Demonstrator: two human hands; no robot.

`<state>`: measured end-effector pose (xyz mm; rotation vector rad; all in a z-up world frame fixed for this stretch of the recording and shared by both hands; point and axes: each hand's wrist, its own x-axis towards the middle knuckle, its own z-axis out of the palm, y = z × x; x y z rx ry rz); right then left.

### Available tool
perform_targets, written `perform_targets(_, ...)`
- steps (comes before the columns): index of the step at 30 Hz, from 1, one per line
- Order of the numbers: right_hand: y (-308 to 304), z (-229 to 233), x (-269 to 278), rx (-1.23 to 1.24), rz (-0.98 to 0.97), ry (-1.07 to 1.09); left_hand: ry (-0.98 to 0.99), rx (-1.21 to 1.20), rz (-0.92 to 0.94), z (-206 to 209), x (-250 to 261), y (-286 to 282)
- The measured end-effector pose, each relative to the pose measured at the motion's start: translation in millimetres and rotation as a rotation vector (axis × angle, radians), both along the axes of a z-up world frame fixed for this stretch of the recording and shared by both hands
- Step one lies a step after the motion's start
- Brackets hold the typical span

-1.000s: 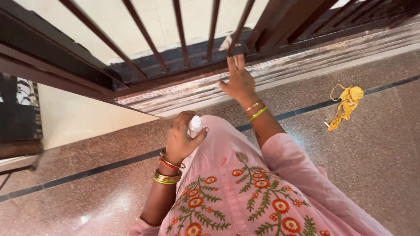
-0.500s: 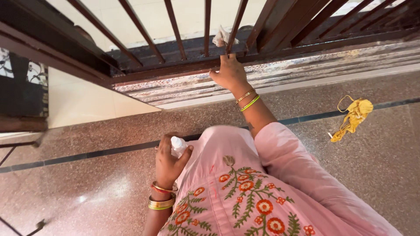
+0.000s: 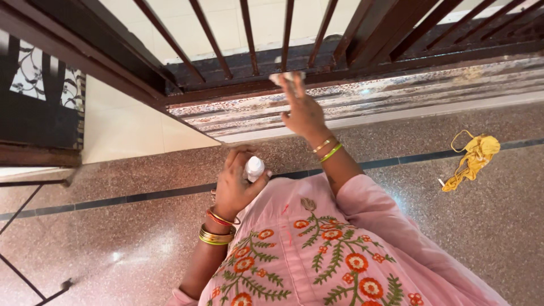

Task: The person cleans a dark metal railing by applying a liquid from a white bottle onto a cloth and wiping the bars. The person moves along the railing, repeatedly applying the liquid and wiping different sections of the metal bars.

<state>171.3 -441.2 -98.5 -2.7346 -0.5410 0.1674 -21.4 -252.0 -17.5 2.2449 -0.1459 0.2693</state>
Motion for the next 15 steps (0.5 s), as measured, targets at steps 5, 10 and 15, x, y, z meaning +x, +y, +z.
perform_targets(5,-37,7,16,-0.051,-0.214,0.080,-0.027,-0.005,0.025,2,-6,6)
perform_targets(10,-35,2,23,-0.025,-0.240,0.071,-0.015,-0.014,0.070,-3,-18,-1)
perform_targets(15,-30,19,45,-0.022,-0.208,0.166,-0.041,-0.049,0.059,-6,-21,-17)
